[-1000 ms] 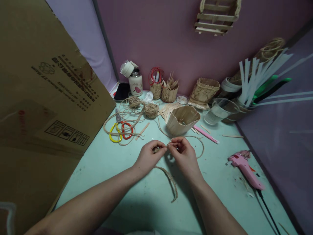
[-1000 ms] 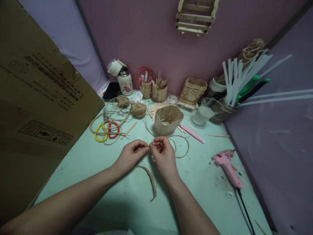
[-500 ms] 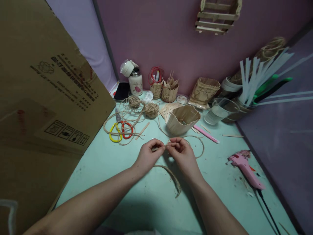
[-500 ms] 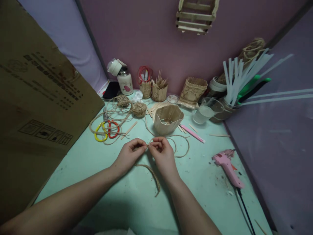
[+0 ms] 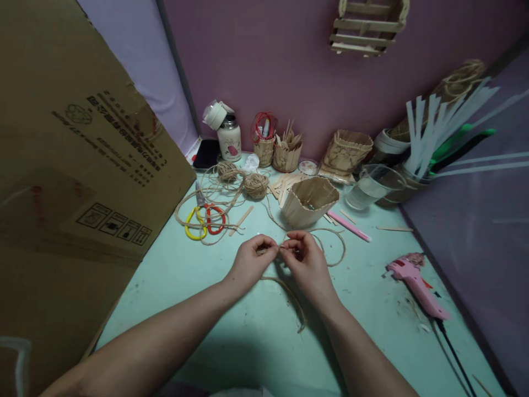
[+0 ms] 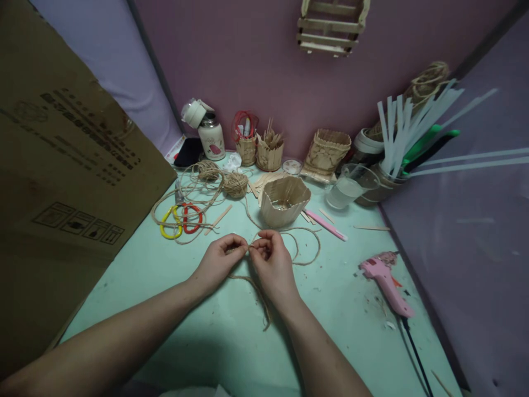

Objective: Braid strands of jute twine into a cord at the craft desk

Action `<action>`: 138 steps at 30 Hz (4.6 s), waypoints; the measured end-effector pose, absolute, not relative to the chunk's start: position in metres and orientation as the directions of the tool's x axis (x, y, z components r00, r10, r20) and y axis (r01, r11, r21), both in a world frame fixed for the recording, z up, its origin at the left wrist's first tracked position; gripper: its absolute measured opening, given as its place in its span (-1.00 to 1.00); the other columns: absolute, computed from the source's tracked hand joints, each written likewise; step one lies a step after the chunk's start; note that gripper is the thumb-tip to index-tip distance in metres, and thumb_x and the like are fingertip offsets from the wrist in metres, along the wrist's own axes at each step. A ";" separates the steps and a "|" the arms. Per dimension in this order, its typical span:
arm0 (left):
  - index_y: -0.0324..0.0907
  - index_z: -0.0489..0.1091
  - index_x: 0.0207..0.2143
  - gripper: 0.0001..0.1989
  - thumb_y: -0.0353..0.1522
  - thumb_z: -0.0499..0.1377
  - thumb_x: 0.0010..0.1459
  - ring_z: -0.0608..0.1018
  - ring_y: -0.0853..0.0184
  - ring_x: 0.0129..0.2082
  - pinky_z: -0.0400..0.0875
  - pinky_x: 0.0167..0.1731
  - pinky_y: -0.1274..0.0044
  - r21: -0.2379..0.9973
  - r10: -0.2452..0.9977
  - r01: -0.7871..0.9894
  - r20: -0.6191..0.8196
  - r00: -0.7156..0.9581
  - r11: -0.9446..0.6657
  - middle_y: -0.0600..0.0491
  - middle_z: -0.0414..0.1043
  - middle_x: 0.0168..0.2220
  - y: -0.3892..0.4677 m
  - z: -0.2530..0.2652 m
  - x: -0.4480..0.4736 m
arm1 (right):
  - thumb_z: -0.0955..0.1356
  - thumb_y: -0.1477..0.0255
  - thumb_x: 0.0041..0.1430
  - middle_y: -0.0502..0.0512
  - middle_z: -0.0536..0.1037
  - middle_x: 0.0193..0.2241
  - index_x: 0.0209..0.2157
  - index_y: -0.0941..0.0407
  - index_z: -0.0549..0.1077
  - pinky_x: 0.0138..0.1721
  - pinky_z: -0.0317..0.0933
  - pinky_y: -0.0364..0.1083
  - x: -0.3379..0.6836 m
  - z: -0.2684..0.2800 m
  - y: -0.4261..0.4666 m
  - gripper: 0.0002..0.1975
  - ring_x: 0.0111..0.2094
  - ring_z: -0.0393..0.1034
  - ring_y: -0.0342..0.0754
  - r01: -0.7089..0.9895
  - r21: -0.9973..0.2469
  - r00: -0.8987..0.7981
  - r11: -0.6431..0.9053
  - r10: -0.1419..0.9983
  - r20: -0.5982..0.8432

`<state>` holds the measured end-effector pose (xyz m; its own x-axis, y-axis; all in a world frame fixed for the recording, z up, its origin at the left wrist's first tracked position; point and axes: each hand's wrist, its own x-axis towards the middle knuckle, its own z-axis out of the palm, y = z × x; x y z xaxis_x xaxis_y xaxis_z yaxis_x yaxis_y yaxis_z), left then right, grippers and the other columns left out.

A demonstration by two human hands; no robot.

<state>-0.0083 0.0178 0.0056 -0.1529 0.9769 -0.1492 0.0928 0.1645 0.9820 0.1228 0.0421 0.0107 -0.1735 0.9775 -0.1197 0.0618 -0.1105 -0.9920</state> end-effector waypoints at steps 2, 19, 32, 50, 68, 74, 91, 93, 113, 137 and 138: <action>-0.24 0.39 -0.46 -0.88 -0.35 0.13 -0.04 0.43 0.37 -0.35 0.31 -0.25 0.56 0.983 0.978 0.090 -0.143 -0.154 0.158 0.07 0.42 -0.44 0.018 0.005 -0.009 | 0.39 0.35 -0.07 0.01 0.47 -0.44 -0.26 0.10 0.28 -0.34 0.22 -0.10 0.123 0.010 0.043 -0.68 -0.41 0.35 -0.11 0.036 -0.992 -0.180 -0.120 0.976 -0.125; -0.25 0.39 -0.45 -0.89 -0.38 0.16 -0.07 0.43 0.41 -0.42 0.32 -0.35 0.59 0.979 0.979 0.118 -0.151 -0.141 0.168 0.07 0.41 -0.47 0.016 0.007 -0.006 | 0.37 0.36 -0.04 -0.03 0.43 -0.49 -0.28 0.10 0.28 -0.37 0.20 -0.12 0.123 0.011 0.042 -0.73 -0.44 0.32 -0.14 0.018 -0.992 -0.169 -0.125 0.977 -0.126; -0.25 0.37 -0.43 -0.79 -0.27 0.19 -0.07 0.29 0.50 -0.56 0.16 -0.53 0.63 0.948 0.948 -0.123 -0.306 -0.090 0.295 0.13 0.33 -0.55 0.020 0.004 -0.007 | 0.40 0.34 -0.05 -0.04 0.46 -0.47 -0.26 0.08 0.27 -0.32 0.22 -0.10 0.123 0.013 0.042 -0.69 -0.39 0.36 -0.13 -0.084 -0.985 -0.203 -0.153 0.970 -0.133; -0.24 0.39 -0.44 -0.79 -0.26 0.22 -0.06 0.41 0.42 -0.38 0.28 -0.27 0.57 0.975 0.979 -0.097 -0.202 -0.019 0.200 0.08 0.42 -0.42 0.019 0.007 -0.009 | 0.37 0.32 0.00 -0.01 0.48 -0.45 -0.23 0.10 0.30 -0.36 0.20 -0.11 0.127 0.005 0.043 -0.71 -0.40 0.35 -0.11 0.015 -0.991 -0.171 -0.136 0.976 -0.136; -0.25 0.46 -0.46 -0.86 -0.33 0.24 -0.05 0.42 0.38 -0.34 0.29 -0.25 0.55 0.992 0.981 -0.027 -0.128 -0.147 0.126 0.04 0.44 -0.41 0.018 0.004 -0.010 | 0.33 0.33 0.07 0.06 0.44 -0.41 -0.44 0.12 0.45 -0.34 0.23 -0.11 0.125 0.012 0.038 -0.85 -0.33 0.33 -0.07 0.272 -0.952 -0.147 0.139 0.984 0.102; -0.28 0.40 -0.48 -0.92 -0.42 0.23 -0.06 0.31 0.54 -0.54 0.17 -0.53 0.69 0.876 0.933 -0.384 -0.349 -0.085 0.292 0.12 0.31 -0.54 0.017 0.007 -0.008 | 0.30 0.38 0.12 0.03 0.41 -0.42 -0.43 0.12 0.41 -0.36 0.18 -0.13 0.123 0.010 0.035 -0.88 -0.37 0.30 -0.12 0.280 -0.932 -0.189 0.230 0.965 0.182; -0.33 0.38 -0.42 -0.87 -0.45 0.25 -0.05 0.30 0.58 -0.56 0.09 -0.64 0.74 0.591 0.869 -0.666 -0.457 0.188 0.455 0.09 0.28 -0.52 0.018 0.013 -0.014 | 0.33 0.45 0.12 0.03 0.38 -0.37 -0.36 0.09 0.40 -0.38 0.17 -0.13 0.125 0.014 0.036 -0.97 -0.36 0.27 -0.13 0.259 -0.898 -0.262 0.356 0.921 0.290; -0.32 0.38 -0.43 -0.86 -0.42 0.26 -0.06 0.29 0.58 -0.56 0.09 -0.64 0.74 0.654 0.883 -0.624 -0.449 0.133 0.427 0.10 0.26 -0.53 0.017 0.014 -0.012 | 0.33 0.43 0.11 0.03 0.37 -0.38 -0.37 0.09 0.39 -0.39 0.17 -0.13 0.124 0.014 0.036 -0.97 -0.36 0.27 -0.13 0.247 -0.908 -0.269 0.339 0.924 0.271; -0.26 0.37 -0.36 -0.73 -0.24 0.26 -0.06 0.26 0.54 -0.59 0.09 -0.59 0.67 0.886 0.939 -0.317 -0.342 0.043 0.338 0.14 0.28 -0.54 0.017 0.012 -0.010 | 0.33 0.34 0.09 0.03 0.40 -0.41 -0.42 0.11 0.40 -0.34 0.19 -0.13 0.128 0.013 0.040 -0.87 -0.34 0.30 -0.10 0.183 -0.976 -0.218 0.119 0.973 0.077; -0.22 0.34 -0.53 -0.79 -0.32 0.07 0.10 0.32 0.43 -0.50 0.17 -0.44 0.60 0.910 0.997 0.415 -0.021 0.073 -0.011 0.12 0.32 -0.55 0.010 0.011 -0.009 | 0.32 0.30 0.04 -0.05 0.35 -0.57 -0.52 0.12 0.30 -0.43 0.11 -0.14 0.124 0.000 0.040 -0.80 -0.48 0.21 -0.14 0.201 -0.980 -0.153 -0.007 0.987 -0.038; -0.22 0.34 -0.54 -0.79 -0.31 0.07 0.09 0.31 0.43 -0.50 0.16 -0.45 0.60 0.910 0.996 0.413 -0.029 0.084 -0.008 0.12 0.32 -0.56 0.009 0.011 -0.009 | 0.32 0.31 0.04 -0.05 0.34 -0.58 -0.53 0.11 0.28 -0.44 0.11 -0.14 0.123 -0.001 0.039 -0.81 -0.49 0.20 -0.14 0.205 -0.979 -0.130 -0.004 0.991 -0.031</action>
